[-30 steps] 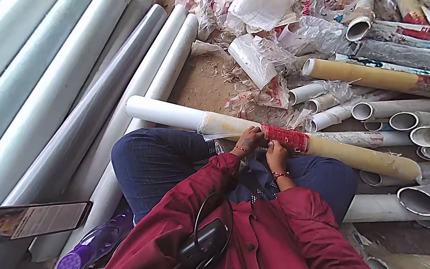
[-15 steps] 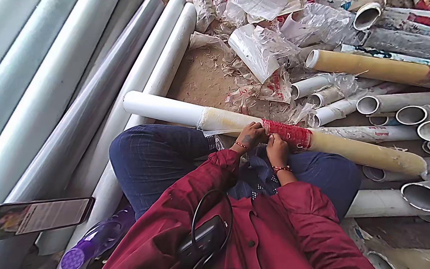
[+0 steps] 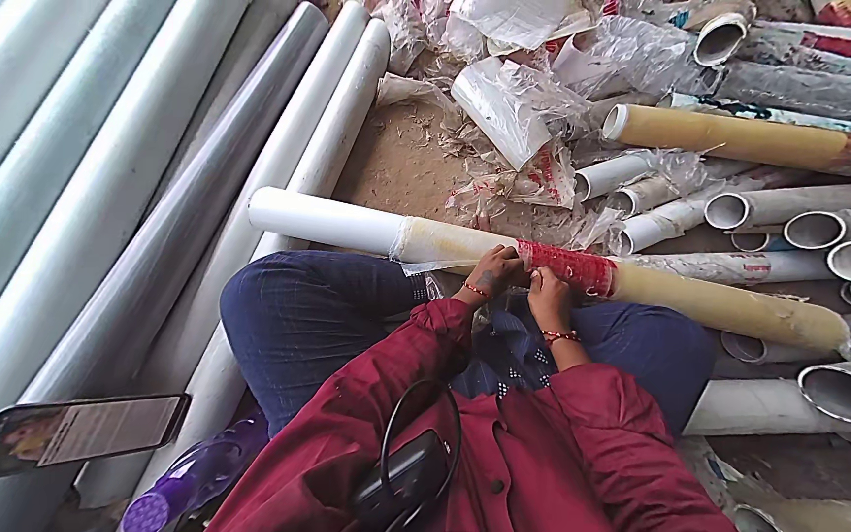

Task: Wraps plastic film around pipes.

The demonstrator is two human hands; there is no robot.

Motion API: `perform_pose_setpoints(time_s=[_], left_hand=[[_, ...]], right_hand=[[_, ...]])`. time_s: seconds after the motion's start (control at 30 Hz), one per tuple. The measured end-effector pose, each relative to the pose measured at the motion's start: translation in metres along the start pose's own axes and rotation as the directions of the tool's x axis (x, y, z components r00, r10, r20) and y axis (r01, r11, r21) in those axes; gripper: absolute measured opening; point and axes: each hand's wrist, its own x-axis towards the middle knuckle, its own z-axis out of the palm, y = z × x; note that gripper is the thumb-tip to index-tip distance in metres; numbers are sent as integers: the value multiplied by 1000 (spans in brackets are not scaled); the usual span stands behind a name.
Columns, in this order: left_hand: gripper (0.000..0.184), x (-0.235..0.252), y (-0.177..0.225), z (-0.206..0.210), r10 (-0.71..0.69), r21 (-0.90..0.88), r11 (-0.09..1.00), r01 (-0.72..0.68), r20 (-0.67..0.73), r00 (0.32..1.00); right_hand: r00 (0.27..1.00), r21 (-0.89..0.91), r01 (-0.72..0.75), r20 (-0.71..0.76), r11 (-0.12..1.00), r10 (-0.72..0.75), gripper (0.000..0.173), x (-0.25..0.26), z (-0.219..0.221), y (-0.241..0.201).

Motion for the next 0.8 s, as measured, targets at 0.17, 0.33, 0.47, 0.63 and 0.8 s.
perform_pose_setpoints(time_s=[0.17, 0.33, 0.47, 0.63, 0.8], left_hand=[[9, -2, -8, 5, 72, 3, 997, -72, -51, 996], [9, -1, -7, 2, 59, -13, 998, -59, -44, 997], [9, 0, -7, 1, 38, -24, 999, -38, -31, 999], [13, 7, 21, -24, -142, 33, 990, 139, 181, 973], [4, 1, -8, 3, 32, -2, 999, -32, -32, 999]], right_hand=[[992, -165, 100, -62, 981, -111, 31, -3, -3, -2], [963, -393, 266, 142, 880, -227, 31, 7, -19, -4], [900, -482, 422, 326, 767, -291, 31, 20, -33, -3], [808, -410, 588, 288, 697, -513, 26, 34, -39, 20], [764, -378, 641, 234, 668, -601, 22, 36, -36, 29]])
